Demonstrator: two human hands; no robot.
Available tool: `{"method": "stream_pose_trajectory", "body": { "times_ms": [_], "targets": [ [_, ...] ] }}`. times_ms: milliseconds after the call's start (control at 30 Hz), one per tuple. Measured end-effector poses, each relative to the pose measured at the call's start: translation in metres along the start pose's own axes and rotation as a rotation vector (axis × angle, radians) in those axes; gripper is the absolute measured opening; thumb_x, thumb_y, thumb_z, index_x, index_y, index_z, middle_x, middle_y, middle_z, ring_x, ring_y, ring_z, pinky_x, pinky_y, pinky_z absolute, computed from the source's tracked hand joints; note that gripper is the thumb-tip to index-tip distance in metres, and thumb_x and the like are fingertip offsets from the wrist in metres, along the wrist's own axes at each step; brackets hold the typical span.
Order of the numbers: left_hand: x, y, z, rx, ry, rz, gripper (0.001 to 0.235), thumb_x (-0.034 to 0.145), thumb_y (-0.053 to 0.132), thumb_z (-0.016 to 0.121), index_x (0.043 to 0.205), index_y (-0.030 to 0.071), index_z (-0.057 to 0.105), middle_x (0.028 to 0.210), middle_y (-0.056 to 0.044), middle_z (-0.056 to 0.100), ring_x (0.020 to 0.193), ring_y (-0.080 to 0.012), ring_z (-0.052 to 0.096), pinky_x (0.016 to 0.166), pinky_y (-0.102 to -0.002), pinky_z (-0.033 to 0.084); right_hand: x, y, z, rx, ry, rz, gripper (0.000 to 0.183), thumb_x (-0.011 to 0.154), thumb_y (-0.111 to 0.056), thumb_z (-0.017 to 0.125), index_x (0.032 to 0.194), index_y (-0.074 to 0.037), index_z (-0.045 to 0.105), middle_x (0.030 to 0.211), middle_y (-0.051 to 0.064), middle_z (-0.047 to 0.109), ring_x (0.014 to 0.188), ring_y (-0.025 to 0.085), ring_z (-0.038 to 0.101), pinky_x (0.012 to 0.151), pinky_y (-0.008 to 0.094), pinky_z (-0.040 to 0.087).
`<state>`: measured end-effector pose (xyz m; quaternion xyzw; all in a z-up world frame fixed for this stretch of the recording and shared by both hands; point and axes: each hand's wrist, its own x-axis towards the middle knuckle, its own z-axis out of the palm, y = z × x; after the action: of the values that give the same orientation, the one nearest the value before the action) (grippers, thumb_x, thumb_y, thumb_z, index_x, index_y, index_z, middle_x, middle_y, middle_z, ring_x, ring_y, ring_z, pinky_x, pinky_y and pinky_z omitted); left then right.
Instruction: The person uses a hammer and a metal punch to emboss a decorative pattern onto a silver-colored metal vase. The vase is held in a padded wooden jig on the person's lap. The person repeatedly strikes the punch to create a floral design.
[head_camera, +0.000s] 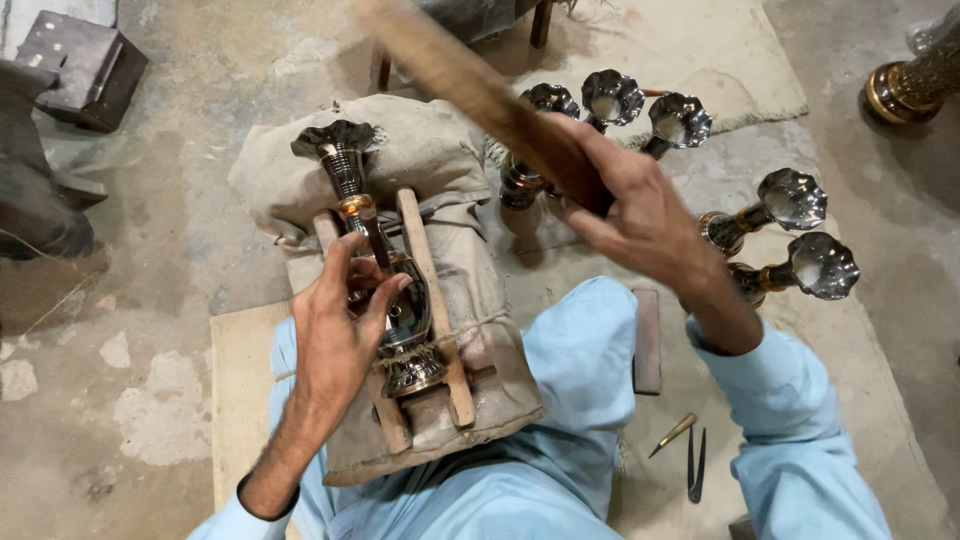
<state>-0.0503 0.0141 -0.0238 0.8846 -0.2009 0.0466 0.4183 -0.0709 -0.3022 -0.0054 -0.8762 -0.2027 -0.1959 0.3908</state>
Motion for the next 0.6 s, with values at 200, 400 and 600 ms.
{"method": "stream_pose_trajectory", "body": {
  "times_ms": [200, 400, 600],
  "targets": [
    [0.002, 0.001, 0.001, 0.018, 0.002, -0.011, 0.045, 0.087, 0.005, 0.08, 0.126, 0.0, 0.057, 0.091, -0.012, 0.077, 0.082, -0.0193, 0.078, 0.066, -0.033, 0.061, 0.026, -0.02, -0.008, -0.434, -0.098, 0.072, 0.066, 0.089, -0.006, 0.068, 0.151, -0.02, 0.053, 0.106, 0.004, 0.072, 0.076, 0.02, 0.069, 0.062, 0.038, 0.058],
    [0.006, 0.005, -0.002, 0.0, -0.048, 0.003, 0.05, 0.086, 0.001, 0.077, 0.132, 0.0, 0.057, 0.088, -0.012, 0.078, 0.079, -0.0191, 0.078, 0.068, -0.034, 0.06, 0.021, -0.008, 0.004, -0.487, -0.066, -0.03, 0.062, 0.093, -0.008, 0.07, 0.152, -0.022, 0.054, 0.114, 0.004, 0.074, 0.071, 0.016, 0.068, 0.064, 0.035, 0.06],
    [0.01, 0.007, -0.003, 0.01, -0.12, 0.008, 0.051, 0.086, 0.0, 0.075, 0.134, 0.001, 0.059, 0.09, -0.011, 0.079, 0.081, -0.0187, 0.078, 0.069, -0.033, 0.06, 0.001, -0.001, 0.009, -0.444, -0.221, 0.183, 0.068, 0.086, -0.002, 0.064, 0.149, -0.026, 0.054, 0.102, 0.003, 0.076, 0.067, 0.02, 0.069, 0.055, 0.039, 0.058]
  ]
}}
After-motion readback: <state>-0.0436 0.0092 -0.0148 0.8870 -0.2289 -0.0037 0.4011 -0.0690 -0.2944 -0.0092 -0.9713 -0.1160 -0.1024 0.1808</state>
